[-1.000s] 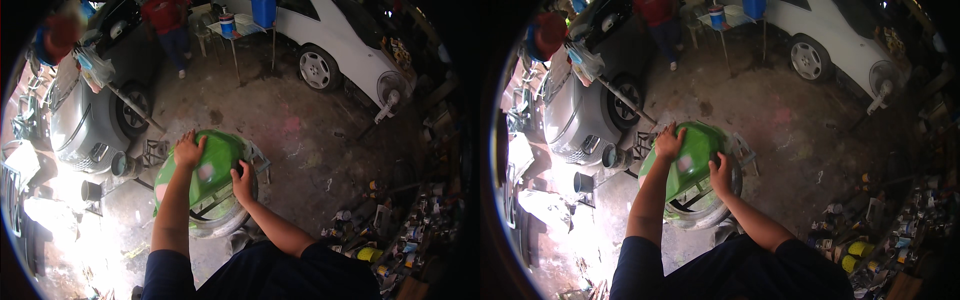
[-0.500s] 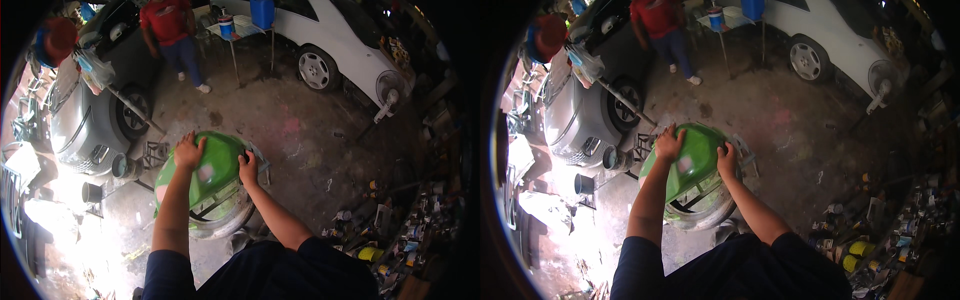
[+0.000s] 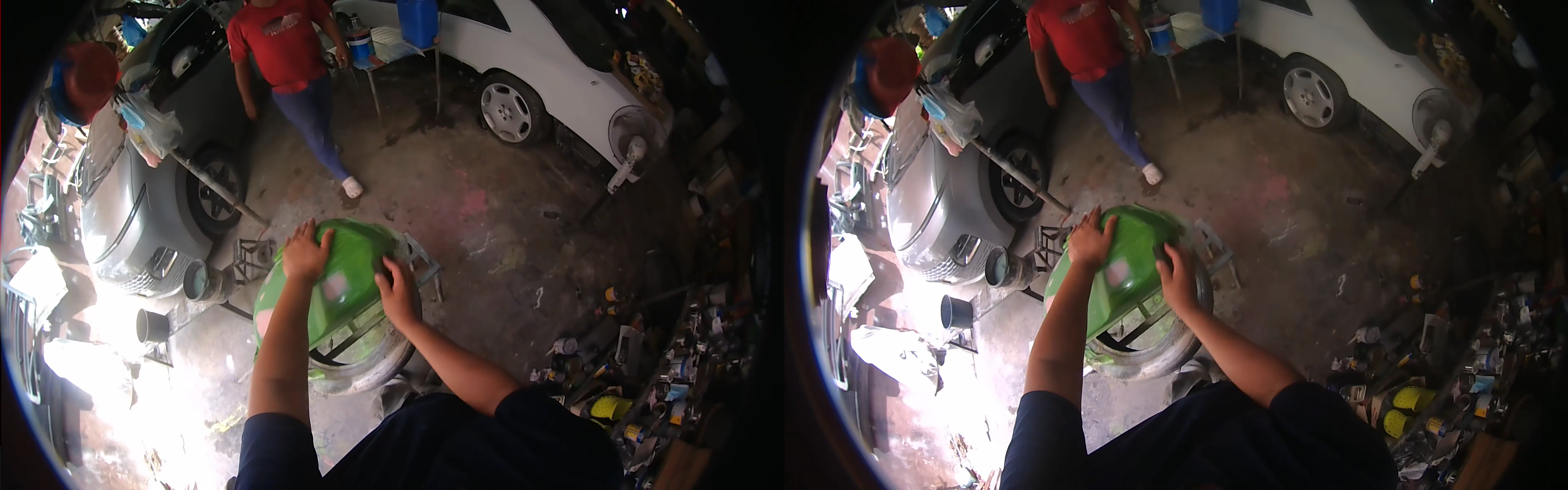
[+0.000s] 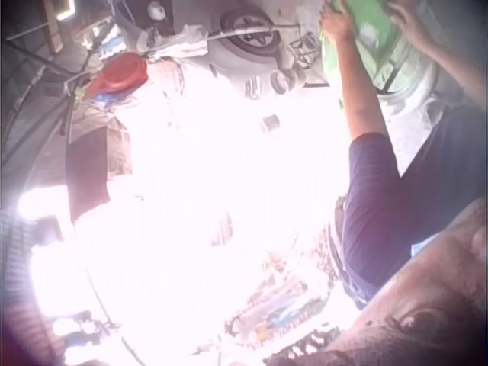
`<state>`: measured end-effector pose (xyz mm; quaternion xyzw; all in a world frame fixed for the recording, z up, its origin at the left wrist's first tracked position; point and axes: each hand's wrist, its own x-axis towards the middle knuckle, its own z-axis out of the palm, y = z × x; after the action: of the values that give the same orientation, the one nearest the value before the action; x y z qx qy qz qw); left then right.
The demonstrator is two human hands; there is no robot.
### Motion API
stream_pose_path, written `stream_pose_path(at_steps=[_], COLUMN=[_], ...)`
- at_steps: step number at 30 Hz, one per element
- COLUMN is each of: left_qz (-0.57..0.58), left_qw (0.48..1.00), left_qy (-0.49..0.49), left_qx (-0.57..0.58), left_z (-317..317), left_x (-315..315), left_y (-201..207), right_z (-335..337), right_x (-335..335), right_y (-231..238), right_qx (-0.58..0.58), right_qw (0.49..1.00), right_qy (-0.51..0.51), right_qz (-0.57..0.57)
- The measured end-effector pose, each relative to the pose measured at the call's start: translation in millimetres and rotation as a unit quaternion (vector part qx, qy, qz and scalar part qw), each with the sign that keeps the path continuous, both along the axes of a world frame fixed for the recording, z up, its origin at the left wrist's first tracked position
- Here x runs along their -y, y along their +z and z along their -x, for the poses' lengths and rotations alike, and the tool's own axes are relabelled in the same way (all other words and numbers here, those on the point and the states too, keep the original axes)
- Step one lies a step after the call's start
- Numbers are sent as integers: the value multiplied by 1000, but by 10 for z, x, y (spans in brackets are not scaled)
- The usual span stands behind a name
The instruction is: The person sands a motorcycle fuel tank on a stand using a sanding block by hand and turns the tank to reach different areas. The person then walks to a workbench, handles items on the table, and folds a piece of sandpaper.
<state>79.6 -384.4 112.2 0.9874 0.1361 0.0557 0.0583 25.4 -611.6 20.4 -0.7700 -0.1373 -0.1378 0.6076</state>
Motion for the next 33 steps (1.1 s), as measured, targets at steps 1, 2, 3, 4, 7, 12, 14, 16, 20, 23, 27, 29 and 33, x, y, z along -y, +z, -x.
stream_pose_path(at_steps=[1, 2, 3, 4, 7, 12, 14, 16, 20, 23, 27, 29, 33], left_qz=[2, 6, 6, 7, 7, 7, 0, 0, 2, 3, -5, -12, -2], left_qw=[1000, 1000, 1000, 1000, 1000, 1000, 1000, 1000, 1000, 1000, 1000, 1000, 1000], left_qy=[2, 0, -1, 0, -1, -3, 2, 2, 4, -8, -3, -5, -8], left_qx=[0, 0, -1, 3, 4, -11, -5, -3, 2, -3, -1, 5, 17], left_z=[20, 27, 29, 31, 14, 15, -3, 2, 17, -47, 9, 15, -19], left_x=[-31, -21, -7, 9, 27, 12, 7, 9, 7, 99, -22, -13, 45], left_y=[-20, -16, -15, -20, 0, -20, 11, 6, -21, 39, -41, -39, -26], right_z=[134, 240, 289, 189, -285, -141, 147, 288, -295, -592, 1, 159, -490], right_x=[17, 65, 92, 84, 31, 14, 61, 95, 62, 56, 133, 210, 92], right_y=[-19, -22, -24, -25, 141, 68, -60, -193, 152, 238, -35, -65, 220], right_qx=[0, 5, 10, 18, -17, 6, 14, 21, 6, 50, 91, 34, 63], right_qw=[1000, 1000, 1000, 1000, 999, 999, 999, 1000, 998, 998, 993, 997, 994], right_qy=[2, 5, 8, 9, 27, 5, -5, 19, 52, 31, 3, 52, 49], right_qz=[0, 9, 19, 15, 16, 32, 39, -6, 30, 38, 74, 36, 73])
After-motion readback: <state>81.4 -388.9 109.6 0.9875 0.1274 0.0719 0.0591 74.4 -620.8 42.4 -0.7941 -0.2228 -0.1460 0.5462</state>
